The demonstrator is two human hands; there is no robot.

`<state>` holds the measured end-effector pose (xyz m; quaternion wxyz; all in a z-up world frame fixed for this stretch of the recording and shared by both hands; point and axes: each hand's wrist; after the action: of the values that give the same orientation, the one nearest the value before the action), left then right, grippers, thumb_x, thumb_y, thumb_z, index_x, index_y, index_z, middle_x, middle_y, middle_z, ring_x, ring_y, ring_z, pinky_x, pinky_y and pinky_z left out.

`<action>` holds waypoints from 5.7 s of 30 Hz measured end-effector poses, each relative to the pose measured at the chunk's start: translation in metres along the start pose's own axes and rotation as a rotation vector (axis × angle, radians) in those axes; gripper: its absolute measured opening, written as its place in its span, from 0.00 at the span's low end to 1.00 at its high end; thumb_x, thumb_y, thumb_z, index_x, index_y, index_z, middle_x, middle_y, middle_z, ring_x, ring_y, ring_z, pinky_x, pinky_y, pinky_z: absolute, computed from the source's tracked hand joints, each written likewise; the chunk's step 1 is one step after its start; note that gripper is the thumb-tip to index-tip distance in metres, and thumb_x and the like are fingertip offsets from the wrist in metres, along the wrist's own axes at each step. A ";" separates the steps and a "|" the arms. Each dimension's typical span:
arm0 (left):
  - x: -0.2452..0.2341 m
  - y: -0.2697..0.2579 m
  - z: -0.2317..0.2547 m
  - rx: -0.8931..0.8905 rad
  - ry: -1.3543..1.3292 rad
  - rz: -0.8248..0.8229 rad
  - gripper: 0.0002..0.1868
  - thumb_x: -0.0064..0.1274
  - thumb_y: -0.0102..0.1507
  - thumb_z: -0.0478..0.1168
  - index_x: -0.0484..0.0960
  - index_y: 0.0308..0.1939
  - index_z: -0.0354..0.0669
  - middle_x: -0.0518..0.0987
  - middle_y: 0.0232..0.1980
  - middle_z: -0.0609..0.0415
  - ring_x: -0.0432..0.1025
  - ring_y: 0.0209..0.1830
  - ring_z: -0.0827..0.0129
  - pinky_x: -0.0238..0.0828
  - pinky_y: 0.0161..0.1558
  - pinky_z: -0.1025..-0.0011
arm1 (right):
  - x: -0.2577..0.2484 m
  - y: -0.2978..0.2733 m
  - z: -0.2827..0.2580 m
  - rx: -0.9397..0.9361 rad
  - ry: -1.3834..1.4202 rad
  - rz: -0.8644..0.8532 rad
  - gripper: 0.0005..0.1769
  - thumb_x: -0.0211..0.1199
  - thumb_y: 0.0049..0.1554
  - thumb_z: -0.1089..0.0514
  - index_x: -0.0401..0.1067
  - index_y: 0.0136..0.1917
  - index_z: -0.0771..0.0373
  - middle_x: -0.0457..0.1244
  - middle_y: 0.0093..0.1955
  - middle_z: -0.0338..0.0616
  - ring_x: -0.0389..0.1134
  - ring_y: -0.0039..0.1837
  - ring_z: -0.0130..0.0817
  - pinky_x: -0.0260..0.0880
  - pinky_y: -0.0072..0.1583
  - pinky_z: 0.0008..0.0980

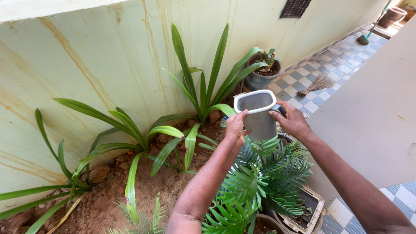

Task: The person scoops water from a bucket using a small pitcher and pours it onto several potted plants and into a soil-filled garden bed.

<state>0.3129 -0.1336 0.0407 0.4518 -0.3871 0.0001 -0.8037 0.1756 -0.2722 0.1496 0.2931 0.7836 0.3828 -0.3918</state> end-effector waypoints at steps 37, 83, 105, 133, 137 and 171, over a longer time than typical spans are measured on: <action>-0.002 0.150 0.084 0.021 0.037 -0.114 0.32 0.57 0.57 0.55 0.73 0.60 0.42 0.74 0.61 0.43 0.70 0.52 0.43 0.70 0.53 0.45 | 0.030 0.220 -0.046 -0.096 -0.305 -0.035 0.30 0.66 0.62 0.45 0.65 0.67 0.67 0.67 0.60 0.64 0.67 0.66 0.57 0.65 0.65 0.53; 0.021 0.114 0.117 0.040 -0.027 -0.207 0.37 0.55 0.57 0.56 0.69 0.66 0.43 0.69 0.62 0.41 0.68 0.59 0.41 0.70 0.59 0.44 | 0.008 0.250 -0.107 -0.198 -0.531 0.044 0.25 0.72 0.59 0.48 0.70 0.59 0.67 0.69 0.53 0.63 0.71 0.58 0.58 0.71 0.57 0.56; 0.024 0.096 0.137 0.093 0.006 -0.206 0.37 0.56 0.57 0.57 0.68 0.65 0.41 0.70 0.61 0.40 0.69 0.58 0.42 0.69 0.59 0.42 | 0.000 0.240 -0.117 -0.285 -0.531 0.137 0.26 0.72 0.59 0.48 0.70 0.61 0.67 0.69 0.52 0.63 0.72 0.57 0.57 0.72 0.55 0.54; 0.023 0.090 0.134 0.074 0.007 -0.189 0.40 0.56 0.55 0.57 0.67 0.65 0.38 0.68 0.61 0.37 0.67 0.59 0.41 0.69 0.60 0.42 | 0.001 0.232 -0.122 -0.238 -0.555 0.115 0.26 0.72 0.59 0.47 0.70 0.61 0.67 0.69 0.51 0.62 0.72 0.56 0.57 0.73 0.54 0.54; 0.024 0.088 0.134 0.076 0.003 -0.193 0.40 0.56 0.55 0.57 0.68 0.65 0.39 0.67 0.61 0.38 0.67 0.58 0.40 0.70 0.59 0.42 | 0.002 0.231 -0.122 -0.239 -0.548 0.119 0.26 0.72 0.59 0.47 0.70 0.60 0.67 0.69 0.51 0.63 0.72 0.55 0.58 0.72 0.54 0.54; 0.023 0.082 0.136 0.077 0.000 -0.193 0.40 0.56 0.56 0.57 0.67 0.66 0.40 0.66 0.63 0.35 0.67 0.59 0.39 0.71 0.58 0.42 | 0.002 0.224 -0.129 -0.247 -0.580 0.112 0.25 0.72 0.58 0.49 0.70 0.58 0.69 0.69 0.49 0.63 0.73 0.53 0.57 0.73 0.53 0.53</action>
<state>0.4498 -0.1512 0.1215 0.3870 -0.3679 -0.0679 -0.8428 0.4127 -0.2932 0.2513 0.5039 0.6178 0.2841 -0.5325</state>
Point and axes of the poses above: each hand's wrist, its own y-axis towards the middle knuckle, its own x-axis out of the palm, z = x × y
